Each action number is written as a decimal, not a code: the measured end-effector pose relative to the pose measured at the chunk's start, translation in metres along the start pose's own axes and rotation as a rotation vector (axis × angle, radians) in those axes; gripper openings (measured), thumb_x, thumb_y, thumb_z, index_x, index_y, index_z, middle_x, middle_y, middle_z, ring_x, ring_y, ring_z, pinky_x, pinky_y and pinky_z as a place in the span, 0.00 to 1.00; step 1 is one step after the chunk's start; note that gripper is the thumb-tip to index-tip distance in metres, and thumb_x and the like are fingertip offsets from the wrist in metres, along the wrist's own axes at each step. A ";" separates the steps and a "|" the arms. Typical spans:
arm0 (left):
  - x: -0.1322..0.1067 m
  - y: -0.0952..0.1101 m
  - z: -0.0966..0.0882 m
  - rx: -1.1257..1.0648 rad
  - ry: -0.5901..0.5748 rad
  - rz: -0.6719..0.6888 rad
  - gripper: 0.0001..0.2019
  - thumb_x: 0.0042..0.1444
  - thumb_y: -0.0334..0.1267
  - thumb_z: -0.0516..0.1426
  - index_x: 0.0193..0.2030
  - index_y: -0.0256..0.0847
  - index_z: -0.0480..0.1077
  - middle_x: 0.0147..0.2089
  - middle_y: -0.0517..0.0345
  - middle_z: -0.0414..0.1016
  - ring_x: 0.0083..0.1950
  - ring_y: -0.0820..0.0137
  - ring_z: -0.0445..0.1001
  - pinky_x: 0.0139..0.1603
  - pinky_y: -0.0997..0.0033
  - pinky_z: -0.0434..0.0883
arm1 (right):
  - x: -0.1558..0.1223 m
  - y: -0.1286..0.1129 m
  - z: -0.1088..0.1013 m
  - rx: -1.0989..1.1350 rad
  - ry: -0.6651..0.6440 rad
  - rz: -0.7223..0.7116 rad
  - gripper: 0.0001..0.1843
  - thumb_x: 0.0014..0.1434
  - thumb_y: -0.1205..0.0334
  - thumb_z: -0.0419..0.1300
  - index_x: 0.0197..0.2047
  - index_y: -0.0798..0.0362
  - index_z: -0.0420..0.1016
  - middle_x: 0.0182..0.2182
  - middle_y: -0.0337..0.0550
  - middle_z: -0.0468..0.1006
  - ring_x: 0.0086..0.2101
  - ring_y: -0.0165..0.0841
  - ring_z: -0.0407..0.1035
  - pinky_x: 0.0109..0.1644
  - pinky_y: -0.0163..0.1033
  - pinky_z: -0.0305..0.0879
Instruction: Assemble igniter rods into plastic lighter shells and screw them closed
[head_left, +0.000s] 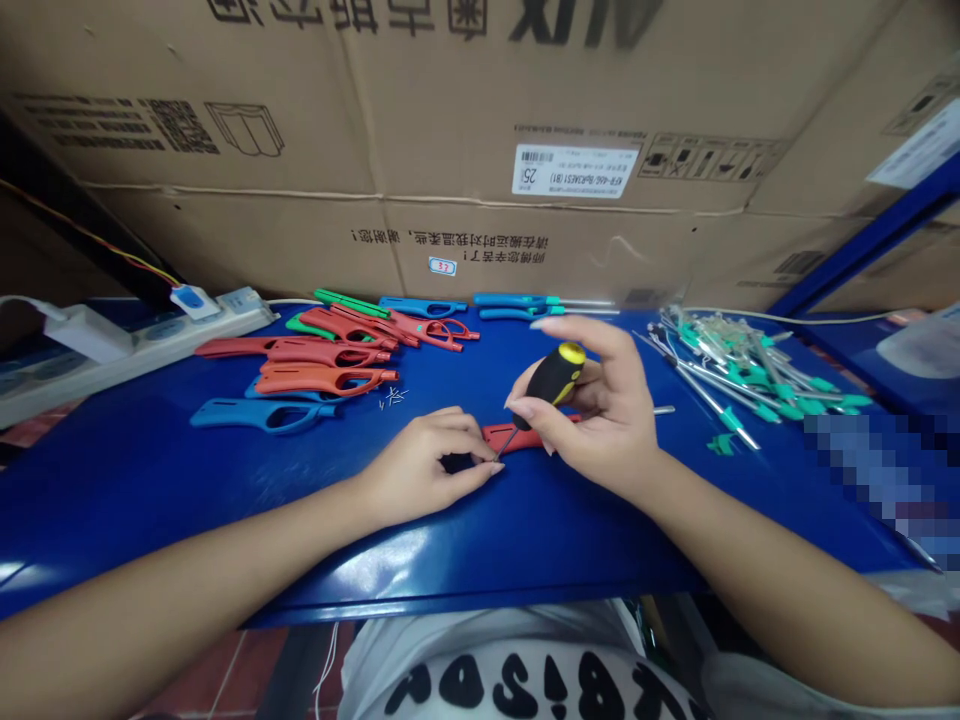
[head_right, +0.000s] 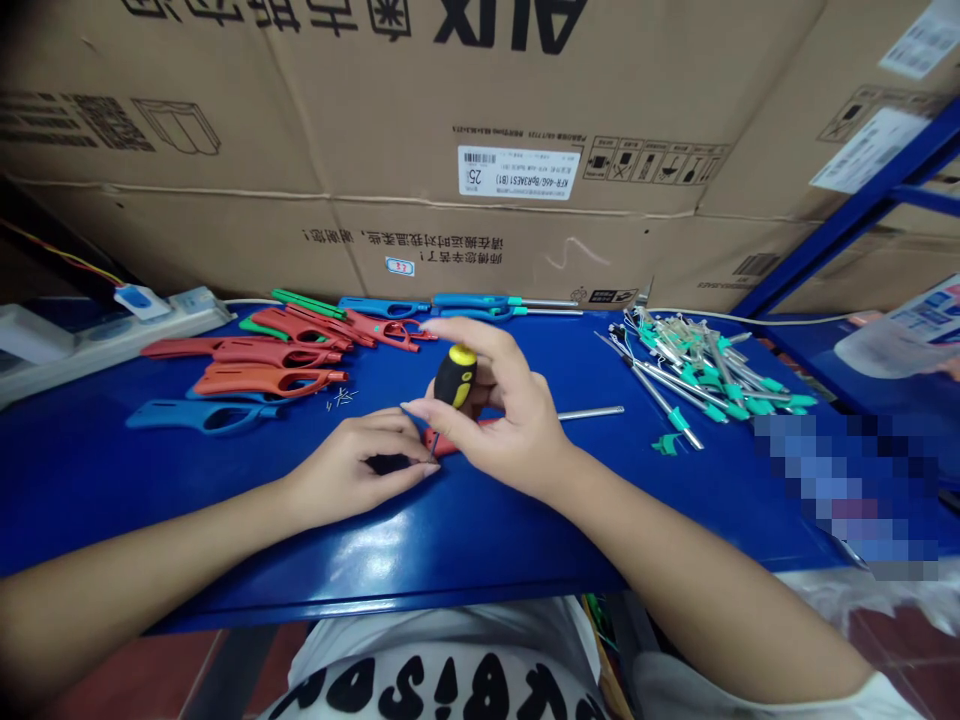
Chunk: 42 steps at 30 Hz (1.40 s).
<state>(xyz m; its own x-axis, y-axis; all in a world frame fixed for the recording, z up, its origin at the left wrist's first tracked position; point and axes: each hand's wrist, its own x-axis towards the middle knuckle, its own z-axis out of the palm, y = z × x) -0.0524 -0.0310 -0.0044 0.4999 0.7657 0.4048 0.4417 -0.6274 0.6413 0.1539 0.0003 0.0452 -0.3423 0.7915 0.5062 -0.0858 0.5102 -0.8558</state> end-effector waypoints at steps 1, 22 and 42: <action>0.000 0.000 0.000 -0.004 0.002 0.007 0.05 0.62 0.36 0.61 0.38 0.41 0.80 0.35 0.55 0.80 0.38 0.68 0.76 0.43 0.66 0.74 | -0.001 0.001 0.000 -0.007 -0.005 -0.024 0.29 0.53 0.65 0.72 0.56 0.39 0.71 0.37 0.38 0.79 0.30 0.34 0.75 0.31 0.40 0.75; 0.000 -0.007 -0.001 0.095 0.007 -0.049 0.21 0.59 0.38 0.64 0.59 0.43 0.69 0.54 0.50 0.73 0.56 0.59 0.70 0.59 0.53 0.69 | -0.002 0.008 0.005 -0.130 0.068 -0.091 0.29 0.57 0.65 0.68 0.59 0.37 0.68 0.42 0.41 0.77 0.37 0.37 0.75 0.39 0.44 0.77; -0.001 -0.008 0.002 0.141 -0.089 -0.072 0.16 0.62 0.37 0.61 0.57 0.43 0.70 0.56 0.52 0.76 0.57 0.59 0.72 0.60 0.55 0.66 | -0.002 0.020 0.005 -0.248 -0.035 -0.326 0.32 0.61 0.70 0.63 0.64 0.41 0.62 0.40 0.40 0.76 0.36 0.34 0.77 0.37 0.40 0.79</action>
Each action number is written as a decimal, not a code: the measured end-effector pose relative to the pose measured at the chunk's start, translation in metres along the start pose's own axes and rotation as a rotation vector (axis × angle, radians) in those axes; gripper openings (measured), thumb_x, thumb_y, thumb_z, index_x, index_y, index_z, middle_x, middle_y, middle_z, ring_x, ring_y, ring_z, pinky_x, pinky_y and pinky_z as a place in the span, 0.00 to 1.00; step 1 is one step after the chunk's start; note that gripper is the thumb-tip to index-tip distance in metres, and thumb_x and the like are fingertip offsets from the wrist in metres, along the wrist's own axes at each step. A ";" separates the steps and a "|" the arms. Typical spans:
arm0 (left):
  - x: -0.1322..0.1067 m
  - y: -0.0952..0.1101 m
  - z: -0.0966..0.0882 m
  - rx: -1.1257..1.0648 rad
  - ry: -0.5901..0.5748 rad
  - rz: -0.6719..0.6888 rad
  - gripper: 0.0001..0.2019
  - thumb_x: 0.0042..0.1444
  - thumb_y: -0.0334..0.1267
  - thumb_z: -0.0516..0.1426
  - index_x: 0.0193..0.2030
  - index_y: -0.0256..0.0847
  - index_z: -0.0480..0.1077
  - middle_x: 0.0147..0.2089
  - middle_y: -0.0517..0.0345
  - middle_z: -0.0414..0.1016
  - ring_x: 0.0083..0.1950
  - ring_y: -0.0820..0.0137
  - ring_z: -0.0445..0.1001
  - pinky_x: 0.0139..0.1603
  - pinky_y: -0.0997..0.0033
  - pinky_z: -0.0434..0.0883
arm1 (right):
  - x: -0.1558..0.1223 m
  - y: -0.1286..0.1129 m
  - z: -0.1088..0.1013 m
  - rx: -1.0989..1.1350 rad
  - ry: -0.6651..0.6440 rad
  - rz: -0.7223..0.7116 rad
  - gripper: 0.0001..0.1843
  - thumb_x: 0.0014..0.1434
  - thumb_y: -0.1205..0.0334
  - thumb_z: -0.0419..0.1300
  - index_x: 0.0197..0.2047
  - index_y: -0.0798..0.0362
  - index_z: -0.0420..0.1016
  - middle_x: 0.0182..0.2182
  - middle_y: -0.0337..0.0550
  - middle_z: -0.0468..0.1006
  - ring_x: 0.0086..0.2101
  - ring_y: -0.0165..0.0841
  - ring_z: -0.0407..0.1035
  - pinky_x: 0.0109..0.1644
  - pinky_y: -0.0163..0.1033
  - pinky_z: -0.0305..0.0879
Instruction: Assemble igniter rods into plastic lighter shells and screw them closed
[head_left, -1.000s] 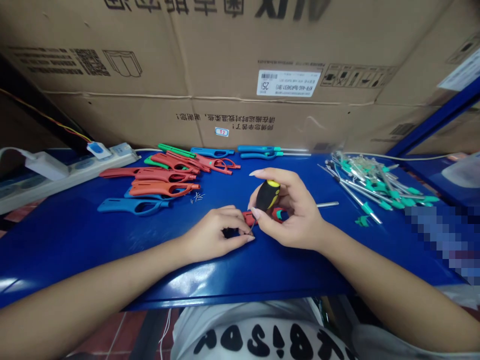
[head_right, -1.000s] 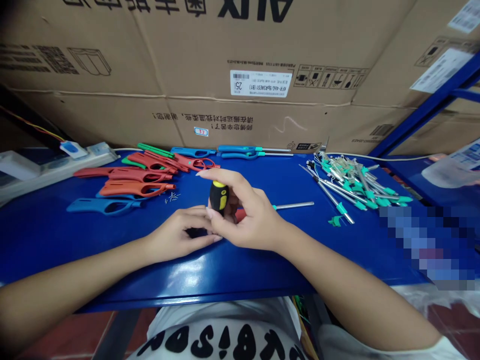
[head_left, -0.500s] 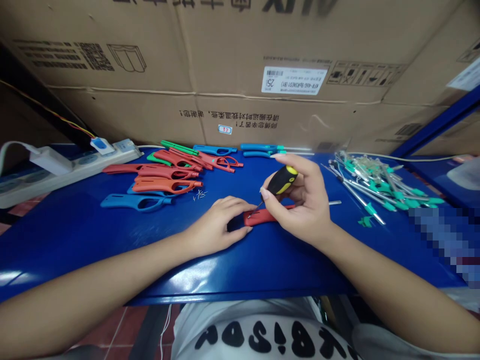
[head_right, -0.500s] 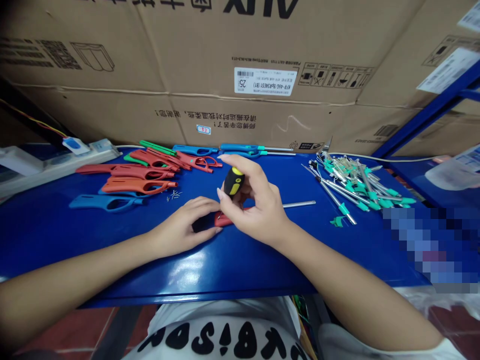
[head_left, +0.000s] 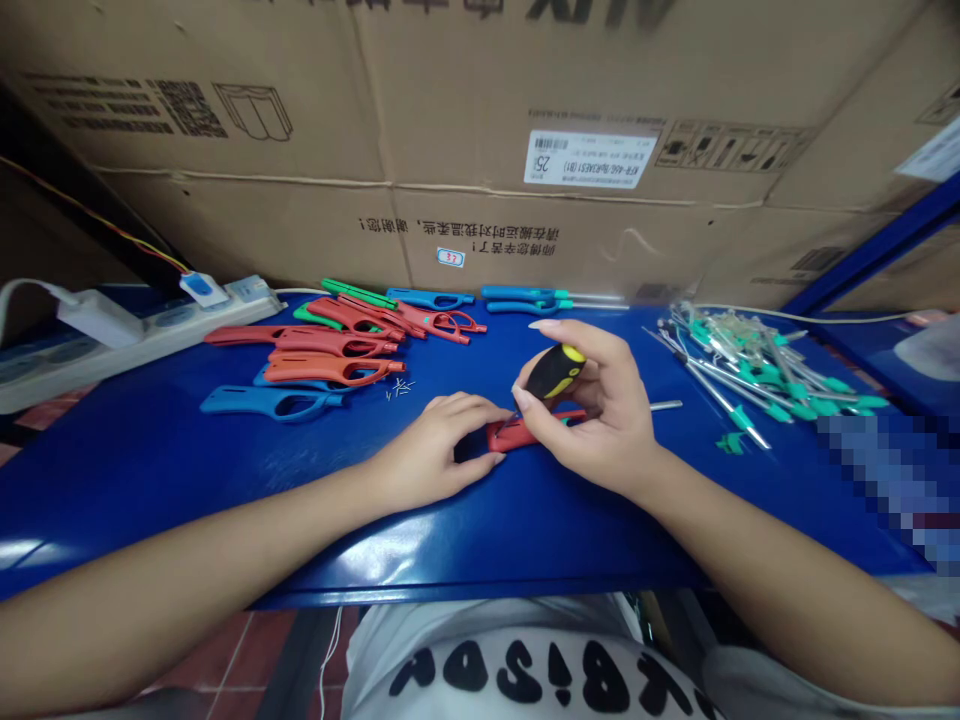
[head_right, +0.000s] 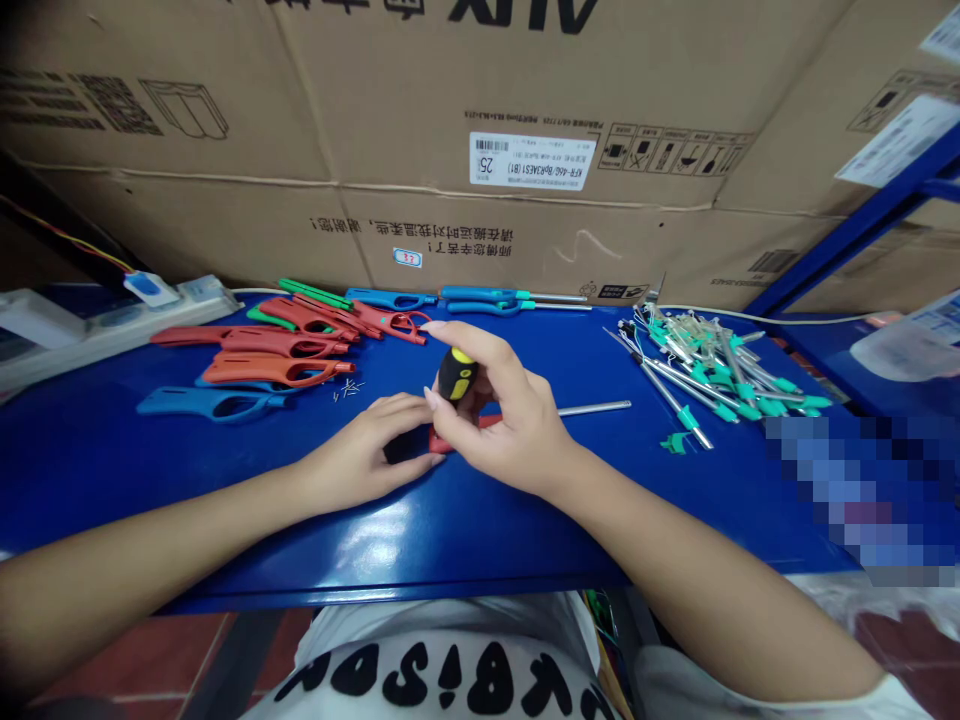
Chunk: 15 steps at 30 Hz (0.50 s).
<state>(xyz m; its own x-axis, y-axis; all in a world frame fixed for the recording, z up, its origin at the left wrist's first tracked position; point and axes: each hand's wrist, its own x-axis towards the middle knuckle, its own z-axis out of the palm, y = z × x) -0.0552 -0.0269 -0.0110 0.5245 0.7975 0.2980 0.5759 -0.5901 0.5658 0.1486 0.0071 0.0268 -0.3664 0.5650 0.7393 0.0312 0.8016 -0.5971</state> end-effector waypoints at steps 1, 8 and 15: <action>0.000 0.000 0.000 0.002 0.000 0.000 0.16 0.62 0.37 0.61 0.57 0.43 0.70 0.56 0.52 0.76 0.57 0.59 0.72 0.60 0.55 0.66 | 0.000 0.001 0.000 -0.003 -0.005 -0.017 0.32 0.61 0.70 0.63 0.65 0.41 0.62 0.40 0.40 0.76 0.36 0.33 0.77 0.37 0.39 0.80; -0.001 -0.001 0.001 0.001 -0.006 0.003 0.17 0.62 0.38 0.60 0.58 0.44 0.69 0.57 0.52 0.76 0.59 0.59 0.71 0.61 0.54 0.64 | 0.000 0.001 -0.001 -0.051 -0.008 -0.014 0.30 0.63 0.68 0.62 0.65 0.41 0.60 0.42 0.42 0.77 0.36 0.34 0.77 0.36 0.40 0.81; -0.001 -0.001 0.000 0.000 -0.010 0.000 0.16 0.63 0.38 0.60 0.57 0.44 0.69 0.57 0.53 0.75 0.59 0.60 0.71 0.61 0.54 0.64 | -0.001 0.000 0.000 -0.056 0.000 0.001 0.29 0.63 0.67 0.62 0.64 0.41 0.61 0.41 0.42 0.77 0.36 0.34 0.77 0.36 0.39 0.81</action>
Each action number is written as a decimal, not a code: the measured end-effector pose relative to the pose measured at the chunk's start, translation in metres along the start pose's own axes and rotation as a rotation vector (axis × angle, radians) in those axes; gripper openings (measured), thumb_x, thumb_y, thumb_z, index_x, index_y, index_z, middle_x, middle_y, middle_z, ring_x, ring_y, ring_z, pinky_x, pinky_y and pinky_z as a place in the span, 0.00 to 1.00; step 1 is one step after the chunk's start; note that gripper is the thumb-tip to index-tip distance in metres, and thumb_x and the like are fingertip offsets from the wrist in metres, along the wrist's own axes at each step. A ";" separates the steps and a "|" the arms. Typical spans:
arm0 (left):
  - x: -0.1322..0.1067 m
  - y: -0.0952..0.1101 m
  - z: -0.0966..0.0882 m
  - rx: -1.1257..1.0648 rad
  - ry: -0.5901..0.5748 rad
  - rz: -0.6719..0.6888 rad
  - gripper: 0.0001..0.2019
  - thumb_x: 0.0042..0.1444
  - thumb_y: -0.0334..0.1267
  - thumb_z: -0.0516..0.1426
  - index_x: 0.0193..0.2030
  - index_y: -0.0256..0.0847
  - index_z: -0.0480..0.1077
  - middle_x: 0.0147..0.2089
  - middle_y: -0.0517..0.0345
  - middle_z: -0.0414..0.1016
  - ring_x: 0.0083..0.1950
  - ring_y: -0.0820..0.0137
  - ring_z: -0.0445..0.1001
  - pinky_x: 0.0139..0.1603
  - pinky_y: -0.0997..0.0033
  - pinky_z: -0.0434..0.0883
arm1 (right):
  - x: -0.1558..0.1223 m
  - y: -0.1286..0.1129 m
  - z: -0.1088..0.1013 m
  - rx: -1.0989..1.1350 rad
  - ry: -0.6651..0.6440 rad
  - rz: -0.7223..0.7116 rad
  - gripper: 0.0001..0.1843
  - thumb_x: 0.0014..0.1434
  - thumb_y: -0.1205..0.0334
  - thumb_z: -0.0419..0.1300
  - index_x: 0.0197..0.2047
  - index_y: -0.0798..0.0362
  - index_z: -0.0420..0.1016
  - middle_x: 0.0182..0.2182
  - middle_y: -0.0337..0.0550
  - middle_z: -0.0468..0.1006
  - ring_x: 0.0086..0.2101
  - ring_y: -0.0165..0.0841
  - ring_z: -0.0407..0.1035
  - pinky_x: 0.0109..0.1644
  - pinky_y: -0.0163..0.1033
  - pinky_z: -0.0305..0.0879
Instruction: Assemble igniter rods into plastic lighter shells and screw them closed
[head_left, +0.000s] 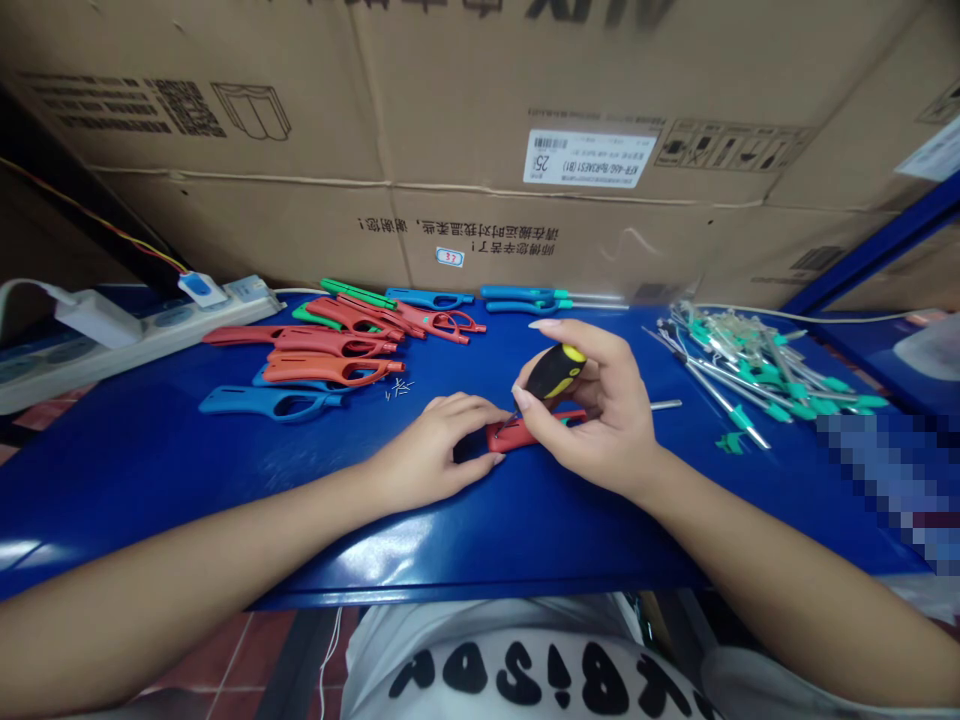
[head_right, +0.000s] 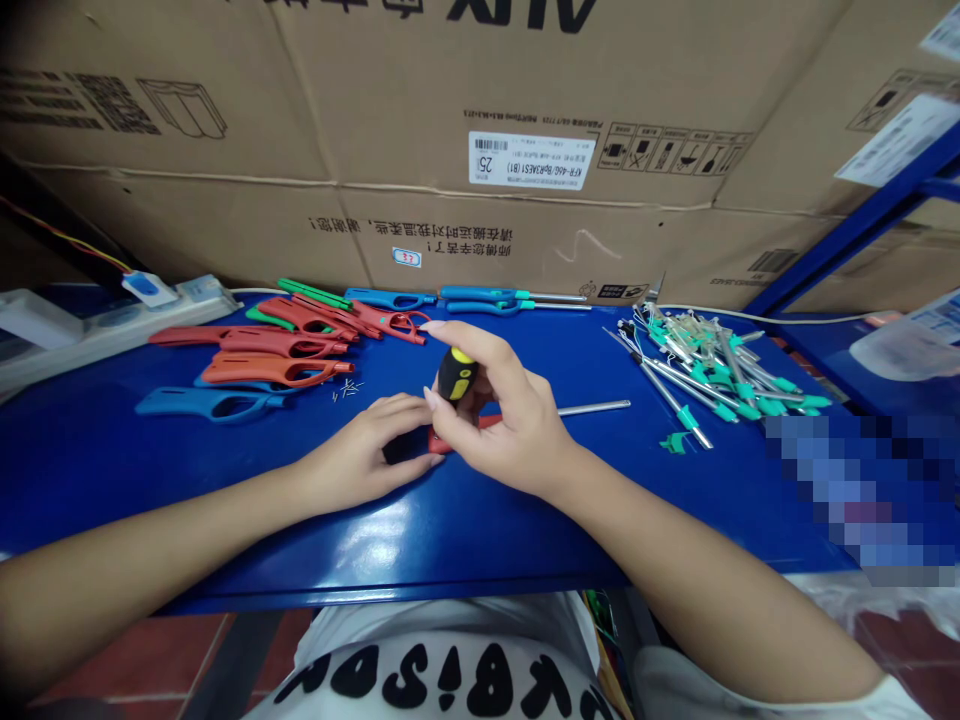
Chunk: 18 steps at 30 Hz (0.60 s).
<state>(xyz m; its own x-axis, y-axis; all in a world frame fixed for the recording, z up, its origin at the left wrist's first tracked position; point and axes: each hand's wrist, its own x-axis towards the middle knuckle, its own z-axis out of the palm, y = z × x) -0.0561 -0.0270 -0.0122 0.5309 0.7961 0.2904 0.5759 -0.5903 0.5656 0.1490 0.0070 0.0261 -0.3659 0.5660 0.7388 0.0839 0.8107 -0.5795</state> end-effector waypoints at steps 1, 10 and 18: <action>0.000 0.000 0.000 -0.001 -0.001 0.001 0.16 0.63 0.38 0.60 0.57 0.44 0.69 0.57 0.53 0.76 0.59 0.60 0.71 0.61 0.54 0.64 | 0.000 0.000 0.000 0.000 0.002 0.002 0.29 0.63 0.67 0.62 0.64 0.41 0.61 0.41 0.43 0.77 0.36 0.34 0.77 0.36 0.40 0.81; 0.000 0.000 0.000 -0.005 0.001 0.007 0.16 0.63 0.38 0.60 0.57 0.44 0.69 0.57 0.52 0.75 0.59 0.60 0.72 0.61 0.55 0.65 | 0.000 0.000 0.000 0.012 0.000 0.007 0.30 0.63 0.68 0.62 0.64 0.40 0.61 0.42 0.42 0.76 0.36 0.34 0.77 0.37 0.39 0.81; 0.001 0.001 -0.001 0.006 0.007 0.012 0.17 0.63 0.37 0.60 0.58 0.43 0.69 0.56 0.52 0.76 0.58 0.60 0.72 0.61 0.55 0.65 | -0.001 0.000 -0.001 0.012 -0.001 -0.004 0.31 0.62 0.69 0.62 0.65 0.40 0.61 0.41 0.42 0.76 0.35 0.33 0.77 0.36 0.38 0.80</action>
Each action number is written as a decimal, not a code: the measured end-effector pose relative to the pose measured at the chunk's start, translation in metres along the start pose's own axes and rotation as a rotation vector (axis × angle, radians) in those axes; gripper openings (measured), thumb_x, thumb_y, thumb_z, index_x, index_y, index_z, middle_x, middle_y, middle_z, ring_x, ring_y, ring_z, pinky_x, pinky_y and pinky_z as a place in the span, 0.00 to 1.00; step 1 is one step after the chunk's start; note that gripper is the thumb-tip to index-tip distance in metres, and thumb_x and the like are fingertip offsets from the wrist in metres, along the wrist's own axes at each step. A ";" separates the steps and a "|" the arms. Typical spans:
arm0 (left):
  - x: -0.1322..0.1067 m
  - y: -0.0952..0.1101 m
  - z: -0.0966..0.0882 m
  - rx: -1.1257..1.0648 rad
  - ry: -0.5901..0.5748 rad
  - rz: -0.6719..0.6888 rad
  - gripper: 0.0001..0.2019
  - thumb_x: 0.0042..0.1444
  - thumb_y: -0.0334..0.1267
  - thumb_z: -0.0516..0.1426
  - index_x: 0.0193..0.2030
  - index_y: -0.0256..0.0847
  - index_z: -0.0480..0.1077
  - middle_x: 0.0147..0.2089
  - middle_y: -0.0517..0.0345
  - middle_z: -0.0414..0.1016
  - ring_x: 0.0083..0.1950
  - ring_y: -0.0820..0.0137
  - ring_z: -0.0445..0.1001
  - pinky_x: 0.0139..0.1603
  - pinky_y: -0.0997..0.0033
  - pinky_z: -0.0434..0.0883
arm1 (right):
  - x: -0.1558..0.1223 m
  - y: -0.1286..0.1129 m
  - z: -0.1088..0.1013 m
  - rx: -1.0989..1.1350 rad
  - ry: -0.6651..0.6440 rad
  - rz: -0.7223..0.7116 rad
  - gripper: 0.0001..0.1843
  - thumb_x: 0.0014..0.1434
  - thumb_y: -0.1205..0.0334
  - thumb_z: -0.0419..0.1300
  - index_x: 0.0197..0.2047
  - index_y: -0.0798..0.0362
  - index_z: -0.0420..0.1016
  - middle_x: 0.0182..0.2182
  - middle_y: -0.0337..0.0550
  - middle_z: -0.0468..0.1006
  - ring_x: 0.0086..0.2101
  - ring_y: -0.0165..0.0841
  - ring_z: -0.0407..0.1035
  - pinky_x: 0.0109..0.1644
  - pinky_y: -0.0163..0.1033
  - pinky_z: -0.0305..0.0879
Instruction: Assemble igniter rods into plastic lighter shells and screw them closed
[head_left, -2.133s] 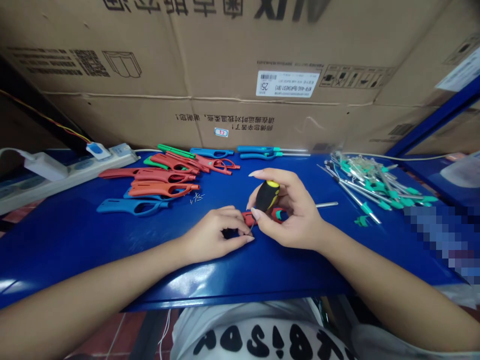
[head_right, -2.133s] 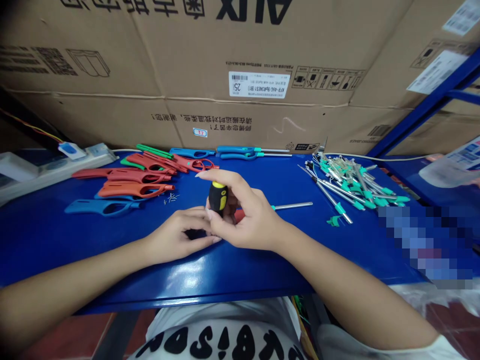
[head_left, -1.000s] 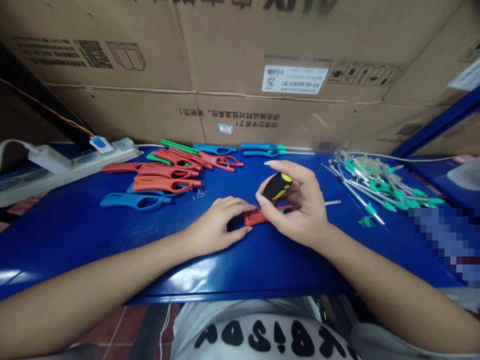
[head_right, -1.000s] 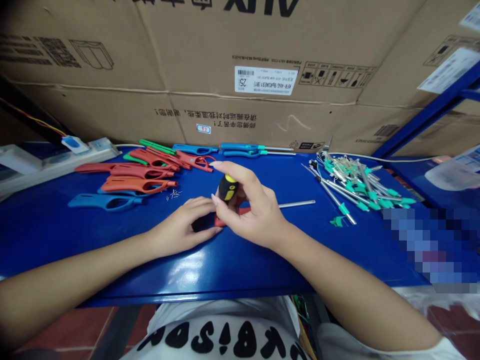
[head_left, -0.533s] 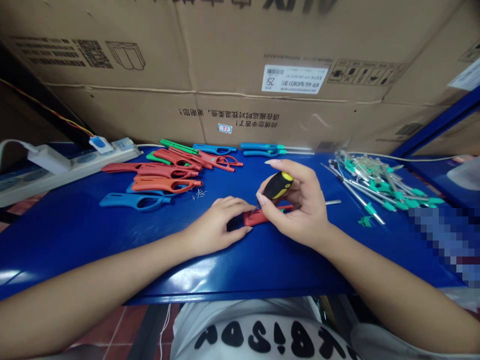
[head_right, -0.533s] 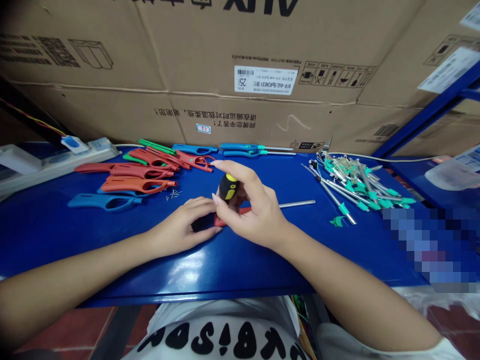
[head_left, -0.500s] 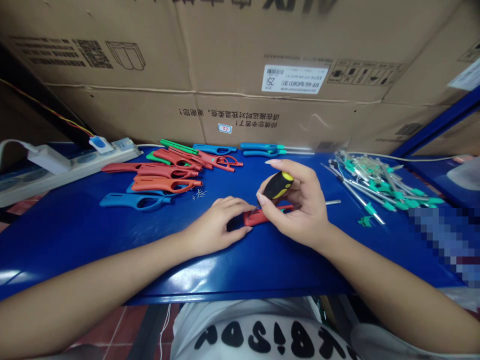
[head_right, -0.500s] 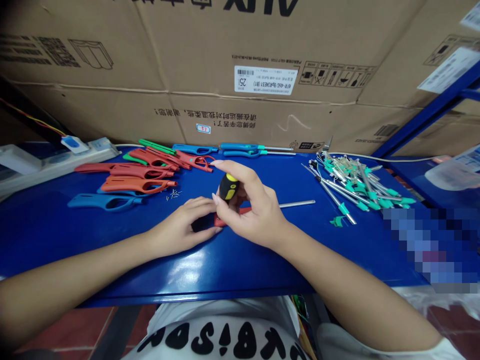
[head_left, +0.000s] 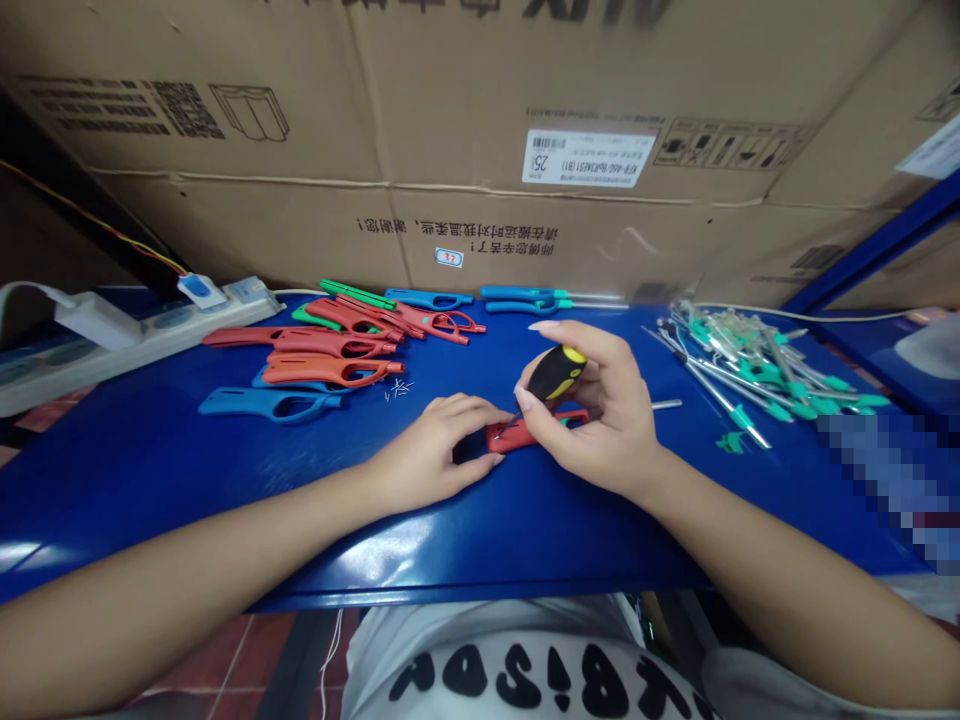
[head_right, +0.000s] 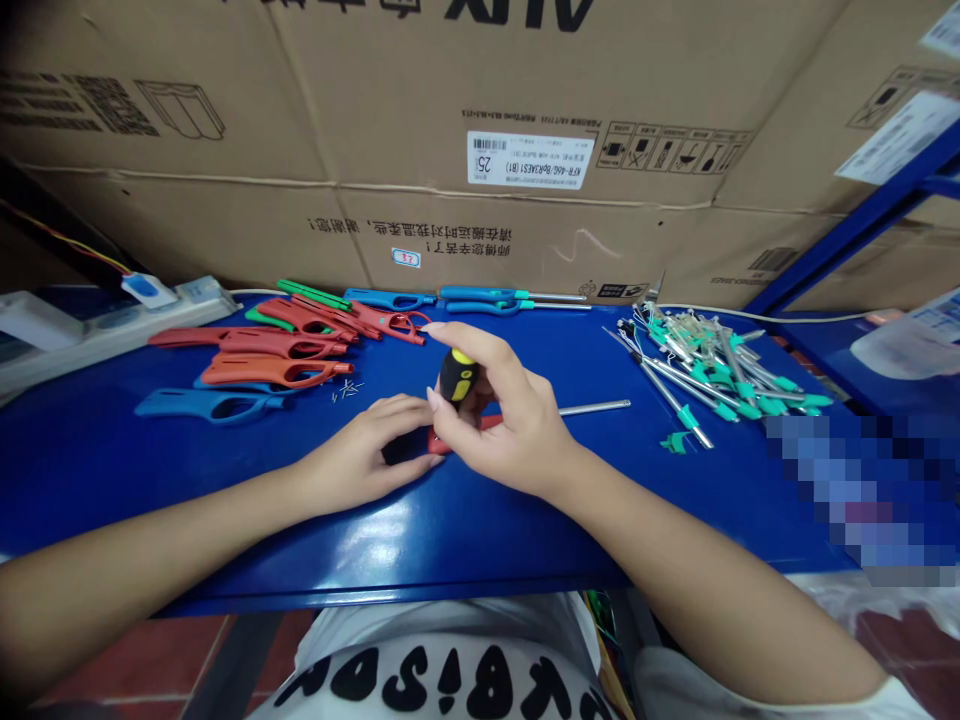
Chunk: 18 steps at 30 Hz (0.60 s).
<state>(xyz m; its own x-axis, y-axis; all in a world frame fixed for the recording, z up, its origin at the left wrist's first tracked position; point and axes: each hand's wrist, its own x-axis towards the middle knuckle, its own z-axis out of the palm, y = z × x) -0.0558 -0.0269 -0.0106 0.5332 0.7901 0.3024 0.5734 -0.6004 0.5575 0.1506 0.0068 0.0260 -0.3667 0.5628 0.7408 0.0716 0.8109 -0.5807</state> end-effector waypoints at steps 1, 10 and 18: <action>0.000 0.000 0.000 -0.001 0.000 0.001 0.17 0.63 0.37 0.60 0.57 0.43 0.69 0.56 0.52 0.76 0.58 0.60 0.72 0.60 0.55 0.66 | 0.000 0.000 0.000 0.002 -0.004 -0.001 0.31 0.62 0.69 0.62 0.65 0.40 0.61 0.41 0.42 0.76 0.35 0.33 0.77 0.36 0.38 0.80; 0.000 -0.001 0.001 -0.004 0.007 0.005 0.15 0.63 0.38 0.60 0.56 0.43 0.70 0.56 0.52 0.76 0.58 0.61 0.72 0.61 0.55 0.65 | 0.000 -0.001 0.001 0.013 -0.006 -0.024 0.31 0.62 0.70 0.62 0.65 0.41 0.61 0.42 0.41 0.76 0.36 0.32 0.77 0.37 0.38 0.80; 0.001 0.000 0.000 -0.018 -0.001 -0.001 0.13 0.62 0.37 0.60 0.54 0.44 0.70 0.55 0.52 0.76 0.57 0.60 0.72 0.60 0.54 0.66 | 0.000 -0.002 0.002 0.015 -0.004 -0.024 0.31 0.61 0.70 0.62 0.64 0.42 0.61 0.42 0.42 0.77 0.36 0.33 0.77 0.37 0.40 0.80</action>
<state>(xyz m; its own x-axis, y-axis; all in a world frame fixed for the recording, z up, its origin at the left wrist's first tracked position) -0.0551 -0.0267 -0.0105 0.5334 0.7905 0.3010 0.5627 -0.5973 0.5715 0.1491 0.0051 0.0260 -0.3715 0.5424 0.7535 0.0485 0.8218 -0.5677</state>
